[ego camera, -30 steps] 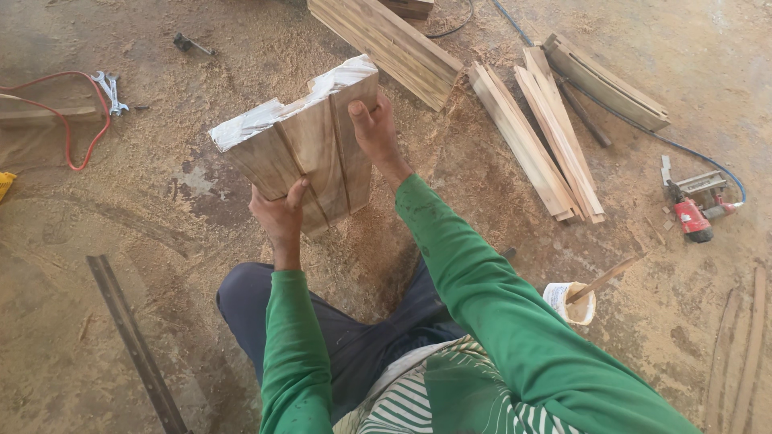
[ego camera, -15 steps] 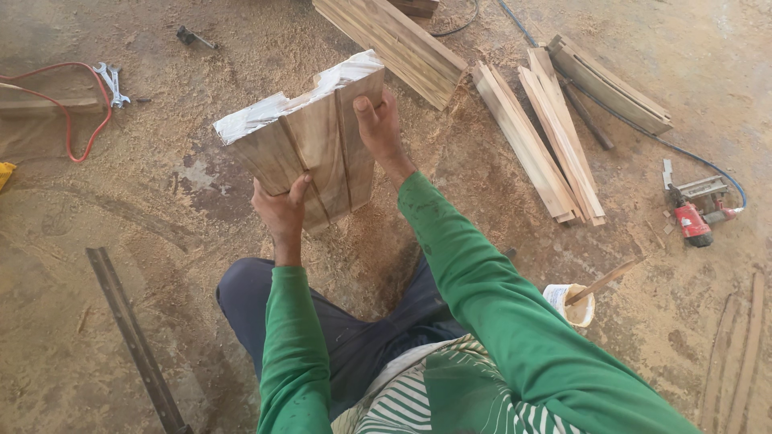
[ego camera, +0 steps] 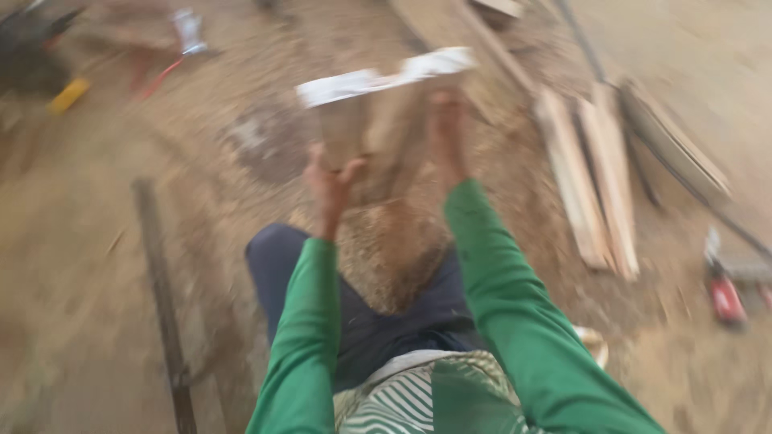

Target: The person sits on the workshop floor and spreads glue from a small cup onto the edge of a wooden panel, then holds the panel up and fits and presses wooden strips and pieces together along its joints, aligning the parts by hand.

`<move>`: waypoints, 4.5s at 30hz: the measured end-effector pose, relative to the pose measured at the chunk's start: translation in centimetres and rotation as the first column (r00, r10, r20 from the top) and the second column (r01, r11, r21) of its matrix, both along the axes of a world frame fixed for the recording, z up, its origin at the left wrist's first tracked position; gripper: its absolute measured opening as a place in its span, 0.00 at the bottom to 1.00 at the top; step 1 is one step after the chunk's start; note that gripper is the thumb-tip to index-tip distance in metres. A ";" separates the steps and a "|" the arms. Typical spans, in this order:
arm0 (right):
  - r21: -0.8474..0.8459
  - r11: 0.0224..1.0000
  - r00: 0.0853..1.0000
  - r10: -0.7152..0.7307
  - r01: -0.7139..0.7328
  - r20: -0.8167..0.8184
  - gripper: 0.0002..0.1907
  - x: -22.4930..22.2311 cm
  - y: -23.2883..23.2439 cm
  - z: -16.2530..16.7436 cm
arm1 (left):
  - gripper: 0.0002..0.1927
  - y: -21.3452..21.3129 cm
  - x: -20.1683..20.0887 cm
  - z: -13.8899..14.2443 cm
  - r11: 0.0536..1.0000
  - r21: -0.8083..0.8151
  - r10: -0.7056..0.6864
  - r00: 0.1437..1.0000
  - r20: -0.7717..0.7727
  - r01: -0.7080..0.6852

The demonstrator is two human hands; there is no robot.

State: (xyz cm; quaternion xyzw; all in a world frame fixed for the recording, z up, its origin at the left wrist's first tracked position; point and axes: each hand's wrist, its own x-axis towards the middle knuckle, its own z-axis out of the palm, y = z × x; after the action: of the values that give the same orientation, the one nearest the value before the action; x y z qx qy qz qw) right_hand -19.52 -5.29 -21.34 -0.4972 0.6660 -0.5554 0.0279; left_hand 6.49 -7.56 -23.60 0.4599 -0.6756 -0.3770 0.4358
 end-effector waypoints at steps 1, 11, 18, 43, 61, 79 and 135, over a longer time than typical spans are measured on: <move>0.066 0.997 0.973 -0.023 0.039 -0.232 0.33 -0.6 -0.2 -0.3 | 0.24 0.2 0.1 -0.2 0.996 -0.046 -0.080 0.986 -0.145 0.074; -0.052 0.997 0.991 -0.042 0.049 0.130 0.57 -0.4 -1.2 0.8 | 0.28 -1.0 -0.3 -2.9 0.984 0.165 -0.032 0.975 -0.220 0.069; -0.076 0.997 0.980 0.019 -0.004 0.200 0.60 -0.3 -1.2 0.8 | 0.30 -0.8 0.2 -3.1 0.998 -0.029 -0.056 0.967 -0.247 0.050; 0.055 0.998 0.960 -0.036 0.021 0.276 0.56 0.6 -0.5 2.3 | 0.28 -0.7 -0.7 -1.9 0.985 0.149 -0.040 0.958 -0.285 0.085; -0.241 0.964 0.972 0.156 -0.111 0.176 0.50 1.9 -0.6 3.6 | 0.30 -0.4 -0.2 -1.7 0.998 0.024 -0.056 0.956 -0.288 0.066; -0.238 0.962 0.966 0.178 -0.131 0.186 0.50 1.9 -0.7 3.7 | 0.34 -0.8 -0.5 -2.9 0.996 0.038 -0.069 0.957 -0.282 0.082; -0.040 0.993 0.953 0.118 -0.111 0.280 0.55 3.8 -0.2 6.2 | 0.51 -3.8 1.3 -12.1 0.987 -0.154 -0.043 0.998 0.048 0.050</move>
State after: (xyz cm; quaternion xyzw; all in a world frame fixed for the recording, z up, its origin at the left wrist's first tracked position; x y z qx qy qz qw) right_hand -15.73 -5.46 -15.12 -0.4511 0.6185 -0.6260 0.1487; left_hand 7.76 -11.33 -35.66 0.4168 -0.7231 -0.3229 0.4462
